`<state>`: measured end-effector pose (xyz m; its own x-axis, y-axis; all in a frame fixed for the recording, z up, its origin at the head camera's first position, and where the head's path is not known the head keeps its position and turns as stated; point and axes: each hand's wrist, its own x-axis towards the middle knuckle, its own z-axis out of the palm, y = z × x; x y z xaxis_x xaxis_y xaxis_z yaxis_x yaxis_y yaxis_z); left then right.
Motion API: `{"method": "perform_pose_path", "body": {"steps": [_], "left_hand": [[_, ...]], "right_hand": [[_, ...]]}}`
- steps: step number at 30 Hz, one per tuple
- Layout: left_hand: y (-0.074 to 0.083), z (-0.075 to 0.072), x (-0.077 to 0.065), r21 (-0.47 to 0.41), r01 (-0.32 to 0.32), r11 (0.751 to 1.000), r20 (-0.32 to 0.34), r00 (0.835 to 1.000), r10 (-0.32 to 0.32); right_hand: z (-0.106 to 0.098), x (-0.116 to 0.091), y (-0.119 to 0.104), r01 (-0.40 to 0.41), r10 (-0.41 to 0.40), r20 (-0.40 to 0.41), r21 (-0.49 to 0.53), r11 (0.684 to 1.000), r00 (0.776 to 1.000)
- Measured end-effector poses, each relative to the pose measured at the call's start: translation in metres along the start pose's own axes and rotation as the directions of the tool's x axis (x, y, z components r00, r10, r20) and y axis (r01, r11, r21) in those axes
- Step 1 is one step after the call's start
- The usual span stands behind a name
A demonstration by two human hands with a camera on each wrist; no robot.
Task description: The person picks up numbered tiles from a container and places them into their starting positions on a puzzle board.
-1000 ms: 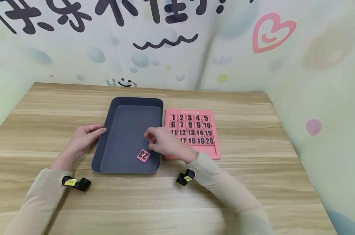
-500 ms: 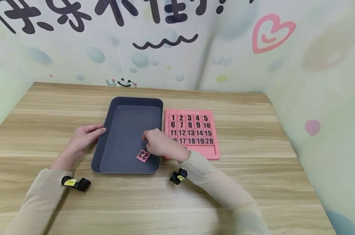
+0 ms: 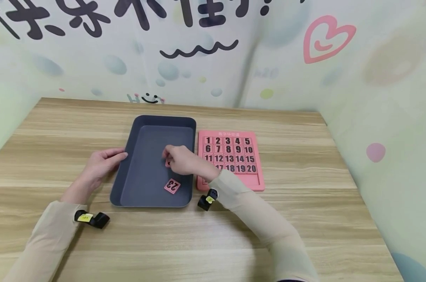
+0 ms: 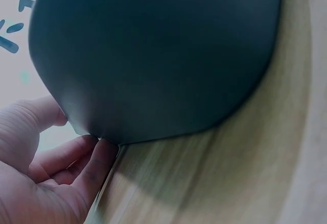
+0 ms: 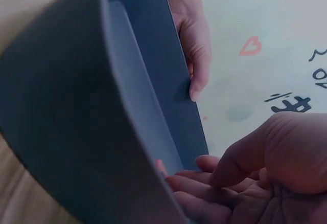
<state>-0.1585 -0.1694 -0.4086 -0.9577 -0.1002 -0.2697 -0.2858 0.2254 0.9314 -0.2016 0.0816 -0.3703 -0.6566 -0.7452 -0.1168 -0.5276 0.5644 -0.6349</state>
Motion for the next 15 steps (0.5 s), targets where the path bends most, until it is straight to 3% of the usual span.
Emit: {"method": "perform_pose_path", "body": {"steps": [9,12,15], "left_hand": [[-0.001,0.000,0.001,0.013,0.000,1.000,-0.004,1.000,0.000],[-0.001,0.000,0.001,0.010,0.001,1.000,-0.004,1.000,-0.001],[0.001,0.000,0.000,0.004,0.007,1.000,-0.003,1.000,-0.007]], "right_hand": [[-0.001,0.013,0.003,0.001,-0.003,0.029,0.072,0.997,1.000],[-0.004,0.009,0.003,0.053,-0.054,0.009,0.086,0.995,0.998],[-0.009,0.000,-0.001,0.122,-0.128,0.051,0.111,0.986,0.990]]}}
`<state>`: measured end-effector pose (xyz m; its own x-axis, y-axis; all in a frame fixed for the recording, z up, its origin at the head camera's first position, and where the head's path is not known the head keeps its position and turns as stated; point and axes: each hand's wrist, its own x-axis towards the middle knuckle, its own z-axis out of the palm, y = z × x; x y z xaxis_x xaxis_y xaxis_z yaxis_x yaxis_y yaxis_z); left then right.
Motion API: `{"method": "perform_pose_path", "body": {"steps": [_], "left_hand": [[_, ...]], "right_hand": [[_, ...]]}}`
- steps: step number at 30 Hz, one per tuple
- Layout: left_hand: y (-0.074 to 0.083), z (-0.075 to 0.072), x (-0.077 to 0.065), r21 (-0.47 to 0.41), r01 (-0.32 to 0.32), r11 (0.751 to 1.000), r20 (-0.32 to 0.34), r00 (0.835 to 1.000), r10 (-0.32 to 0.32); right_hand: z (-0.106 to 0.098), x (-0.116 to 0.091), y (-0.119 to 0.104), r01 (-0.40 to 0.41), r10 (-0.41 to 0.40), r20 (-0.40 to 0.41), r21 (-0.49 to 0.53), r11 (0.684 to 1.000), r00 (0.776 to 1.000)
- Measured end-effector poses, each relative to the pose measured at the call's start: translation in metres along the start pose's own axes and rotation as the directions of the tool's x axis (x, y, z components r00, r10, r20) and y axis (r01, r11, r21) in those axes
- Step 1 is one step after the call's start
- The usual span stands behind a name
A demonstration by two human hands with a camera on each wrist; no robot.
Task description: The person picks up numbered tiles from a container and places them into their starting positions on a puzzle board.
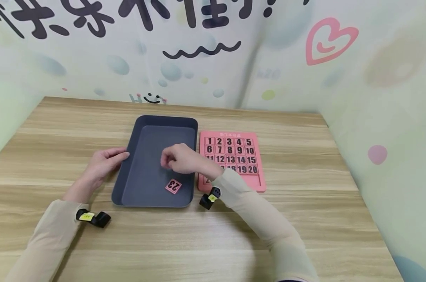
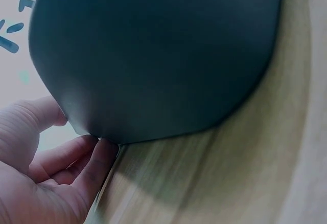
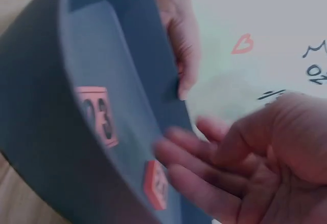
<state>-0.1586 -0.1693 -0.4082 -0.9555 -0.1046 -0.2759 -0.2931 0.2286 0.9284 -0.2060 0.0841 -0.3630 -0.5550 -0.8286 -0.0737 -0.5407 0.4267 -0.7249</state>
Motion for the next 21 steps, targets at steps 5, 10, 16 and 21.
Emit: {"method": "perform_pose_path", "body": {"steps": [5,10,16,21], "left_hand": [[0.002,0.000,0.000,-0.007,-0.001,1.000,0.003,1.000,0.001],[0.002,-0.001,0.000,-0.009,-0.004,1.000,0.004,1.000,0.004],[0.000,-0.001,0.000,-0.005,0.000,1.000,0.006,1.000,0.000],[-0.001,-0.001,0.000,-0.016,0.012,1.000,0.006,1.000,-0.012]], "right_hand": [[-0.004,-0.015,-0.008,0.054,-0.055,0.163,0.014,0.998,0.985],[-0.001,-0.018,-0.007,0.017,-0.008,0.235,-0.037,0.999,0.972],[-0.002,-0.018,-0.003,0.005,0.007,0.248,-0.050,0.999,0.969],[-0.006,-0.023,-0.005,0.052,-0.043,0.296,-0.022,0.998,0.954]]}}
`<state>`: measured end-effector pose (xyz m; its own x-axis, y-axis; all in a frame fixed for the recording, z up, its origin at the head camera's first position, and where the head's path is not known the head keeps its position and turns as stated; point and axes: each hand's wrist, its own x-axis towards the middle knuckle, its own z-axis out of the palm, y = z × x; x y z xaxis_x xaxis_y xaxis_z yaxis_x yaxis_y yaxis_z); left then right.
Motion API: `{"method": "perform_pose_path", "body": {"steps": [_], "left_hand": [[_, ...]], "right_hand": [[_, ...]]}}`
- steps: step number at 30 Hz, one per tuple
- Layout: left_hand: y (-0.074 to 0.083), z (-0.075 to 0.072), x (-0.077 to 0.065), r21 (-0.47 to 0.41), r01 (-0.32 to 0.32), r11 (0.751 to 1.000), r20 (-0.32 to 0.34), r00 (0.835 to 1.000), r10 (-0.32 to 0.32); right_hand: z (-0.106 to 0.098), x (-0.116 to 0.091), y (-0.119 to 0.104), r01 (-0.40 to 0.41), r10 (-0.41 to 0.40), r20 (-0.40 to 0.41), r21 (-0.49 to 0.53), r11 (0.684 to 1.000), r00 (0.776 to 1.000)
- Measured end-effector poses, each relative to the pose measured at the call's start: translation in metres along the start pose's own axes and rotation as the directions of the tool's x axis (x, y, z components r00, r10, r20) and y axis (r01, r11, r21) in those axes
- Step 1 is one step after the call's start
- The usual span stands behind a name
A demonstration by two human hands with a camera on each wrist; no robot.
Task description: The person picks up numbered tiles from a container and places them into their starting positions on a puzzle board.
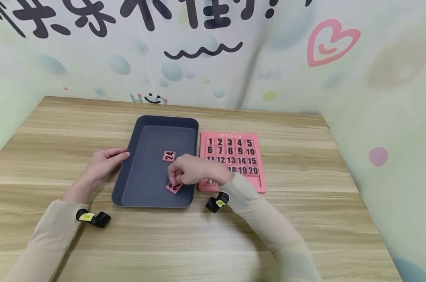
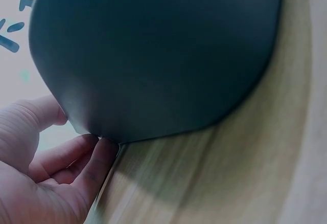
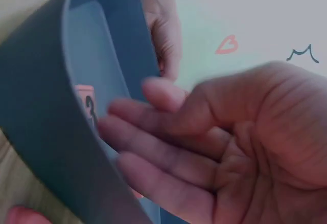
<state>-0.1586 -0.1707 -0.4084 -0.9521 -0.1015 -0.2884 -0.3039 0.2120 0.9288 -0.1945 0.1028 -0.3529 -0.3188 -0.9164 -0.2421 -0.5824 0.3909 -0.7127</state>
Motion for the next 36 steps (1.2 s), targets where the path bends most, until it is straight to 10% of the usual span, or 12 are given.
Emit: {"method": "perform_pose_path", "body": {"steps": [7,22,29,36], "left_hand": [[0.000,0.001,0.000,-0.008,0.007,1.000,0.004,1.000,-0.007],[-0.001,0.000,-0.001,-0.020,-0.013,1.000,0.005,1.000,0.013],[-0.002,-0.001,0.001,-0.029,-0.029,0.999,0.003,1.000,0.030],[-0.001,0.000,-0.001,-0.021,-0.033,0.999,0.004,0.999,0.034]], "right_hand": [[0.003,-0.004,-0.004,-0.033,0.033,0.095,-0.007,0.999,0.995],[-0.007,0.027,-0.003,-0.055,0.055,-0.005,-0.063,0.996,0.998],[-0.022,0.042,-0.002,-0.041,0.035,-0.176,-0.031,0.999,0.984],[-0.030,0.062,-0.002,-0.088,0.090,0.009,-0.136,0.987,0.996]]}}
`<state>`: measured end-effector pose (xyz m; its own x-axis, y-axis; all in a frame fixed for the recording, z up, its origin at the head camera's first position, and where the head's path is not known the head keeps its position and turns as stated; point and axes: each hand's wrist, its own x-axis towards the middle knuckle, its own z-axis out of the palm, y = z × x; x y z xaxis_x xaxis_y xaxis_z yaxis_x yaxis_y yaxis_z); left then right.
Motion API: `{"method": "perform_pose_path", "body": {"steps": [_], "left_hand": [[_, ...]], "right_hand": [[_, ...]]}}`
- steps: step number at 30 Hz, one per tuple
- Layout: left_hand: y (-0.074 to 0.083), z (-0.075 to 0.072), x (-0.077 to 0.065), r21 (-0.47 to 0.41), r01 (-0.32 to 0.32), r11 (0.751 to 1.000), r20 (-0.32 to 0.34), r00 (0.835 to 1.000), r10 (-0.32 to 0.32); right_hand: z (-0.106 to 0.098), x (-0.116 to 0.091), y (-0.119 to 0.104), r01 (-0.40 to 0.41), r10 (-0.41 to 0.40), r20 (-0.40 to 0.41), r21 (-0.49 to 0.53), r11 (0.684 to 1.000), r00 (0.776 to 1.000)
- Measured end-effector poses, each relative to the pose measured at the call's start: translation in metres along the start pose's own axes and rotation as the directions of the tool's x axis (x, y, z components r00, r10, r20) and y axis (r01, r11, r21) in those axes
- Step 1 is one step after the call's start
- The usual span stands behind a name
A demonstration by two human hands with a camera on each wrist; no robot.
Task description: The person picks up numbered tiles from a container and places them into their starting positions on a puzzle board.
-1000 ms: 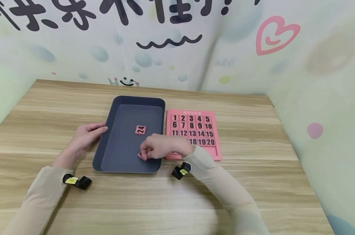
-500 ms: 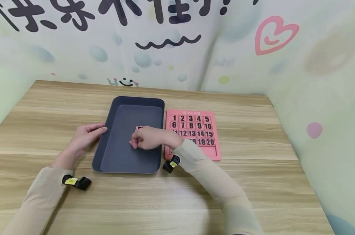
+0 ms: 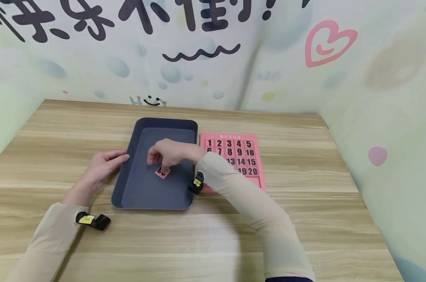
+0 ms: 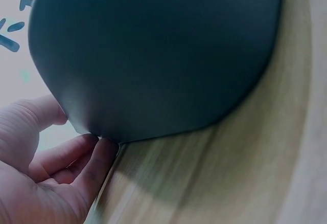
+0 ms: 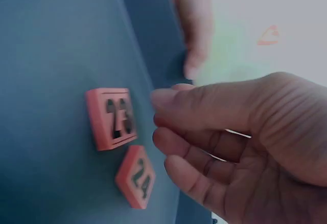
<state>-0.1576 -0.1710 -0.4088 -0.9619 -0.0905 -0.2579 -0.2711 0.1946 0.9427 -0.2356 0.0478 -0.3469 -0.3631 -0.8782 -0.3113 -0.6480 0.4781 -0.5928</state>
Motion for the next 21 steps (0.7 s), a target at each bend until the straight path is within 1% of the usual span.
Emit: {"method": "perform_pose_path", "body": {"steps": [3,6,10,15,21], "left_hand": [[-0.001,0.000,-0.001,0.007,0.006,1.000,0.004,1.000,-0.006],[-0.001,0.000,-0.001,0.006,0.010,1.000,0.006,1.000,-0.010],[-0.002,0.000,0.000,0.005,0.017,1.000,0.002,1.000,-0.017],[-0.001,0.001,0.001,0.007,0.028,1.000,0.000,1.000,-0.028],[0.000,0.000,0.000,-0.007,0.016,1.000,-0.009,1.000,-0.016]], "right_hand": [[0.004,0.006,0.000,-0.028,0.032,0.052,-0.081,0.996,0.998],[0.008,0.009,-0.001,-0.070,0.078,0.061,-0.127,0.989,0.995],[0.011,0.011,-0.003,-0.099,0.110,0.060,-0.160,0.982,0.992],[0.014,0.012,-0.004,-0.104,0.117,0.052,-0.201,0.974,0.992],[0.017,0.015,-0.003,-0.109,0.116,0.020,-0.202,0.973,0.993]]}}
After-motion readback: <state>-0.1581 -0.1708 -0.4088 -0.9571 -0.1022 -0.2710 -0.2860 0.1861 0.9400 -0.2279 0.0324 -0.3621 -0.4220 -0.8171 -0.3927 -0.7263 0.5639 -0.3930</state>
